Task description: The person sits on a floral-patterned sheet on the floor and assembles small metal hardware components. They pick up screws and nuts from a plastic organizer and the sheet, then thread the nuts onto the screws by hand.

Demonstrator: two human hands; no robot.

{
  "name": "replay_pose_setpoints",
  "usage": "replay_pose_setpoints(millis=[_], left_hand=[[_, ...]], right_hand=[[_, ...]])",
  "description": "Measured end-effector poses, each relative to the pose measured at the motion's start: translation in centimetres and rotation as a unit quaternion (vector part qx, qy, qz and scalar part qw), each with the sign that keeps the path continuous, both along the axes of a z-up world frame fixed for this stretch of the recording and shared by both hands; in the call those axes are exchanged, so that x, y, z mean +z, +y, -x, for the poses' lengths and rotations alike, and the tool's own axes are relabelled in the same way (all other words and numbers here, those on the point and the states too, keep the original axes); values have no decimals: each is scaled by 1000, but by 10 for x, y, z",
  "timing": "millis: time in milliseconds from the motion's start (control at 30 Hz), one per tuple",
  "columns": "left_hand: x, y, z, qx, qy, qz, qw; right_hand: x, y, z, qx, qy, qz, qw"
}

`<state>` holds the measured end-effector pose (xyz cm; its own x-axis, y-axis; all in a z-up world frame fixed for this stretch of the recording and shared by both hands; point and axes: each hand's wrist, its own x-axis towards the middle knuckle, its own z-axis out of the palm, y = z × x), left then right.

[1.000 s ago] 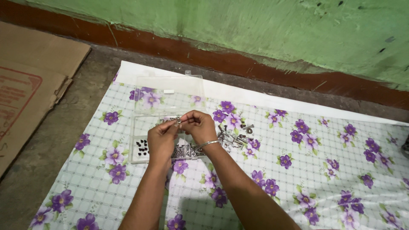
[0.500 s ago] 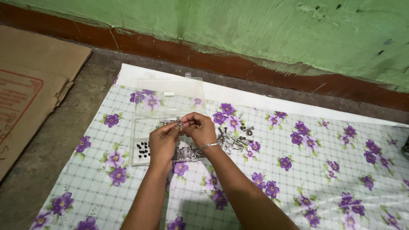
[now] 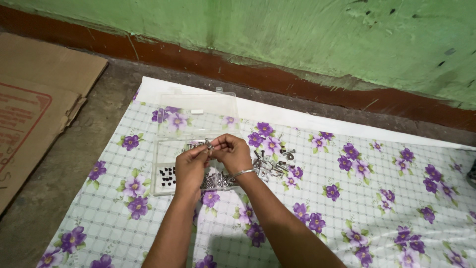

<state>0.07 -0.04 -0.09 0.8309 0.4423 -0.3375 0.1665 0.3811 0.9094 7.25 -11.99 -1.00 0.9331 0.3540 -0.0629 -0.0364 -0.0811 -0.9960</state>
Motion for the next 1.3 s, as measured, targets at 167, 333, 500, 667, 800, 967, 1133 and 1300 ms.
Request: replay_pose_setpoints(millis=[167, 333, 500, 667, 800, 967, 1133, 1300], left_hand=[[10, 0, 3, -19, 9, -16, 1000], [10, -2, 2, -25, 7, -25, 999], [5, 0, 1, -24, 3, -15, 1000], [2, 0, 1, -5, 0, -8, 1000], [2, 2, 2, 0, 0, -7, 1000], [-3, 6, 0, 23, -20, 13, 999], [-4, 9, 0, 19, -30, 11, 999], [9, 11, 3, 6, -3, -30, 1000]], right_hand=[[-2, 1, -1, -7, 14, -11, 1000], [0, 1, 2, -16, 10, -14, 1000], [4, 1, 3, -17, 3, 15, 1000], [3, 2, 3, -15, -4, 16, 1000], [3, 3, 3, 1, -17, 17, 1000], [3, 4, 2, 19, -17, -6, 1000], [0, 3, 4, 29, -22, -13, 999], [9, 5, 6, 32, -33, -13, 999]])
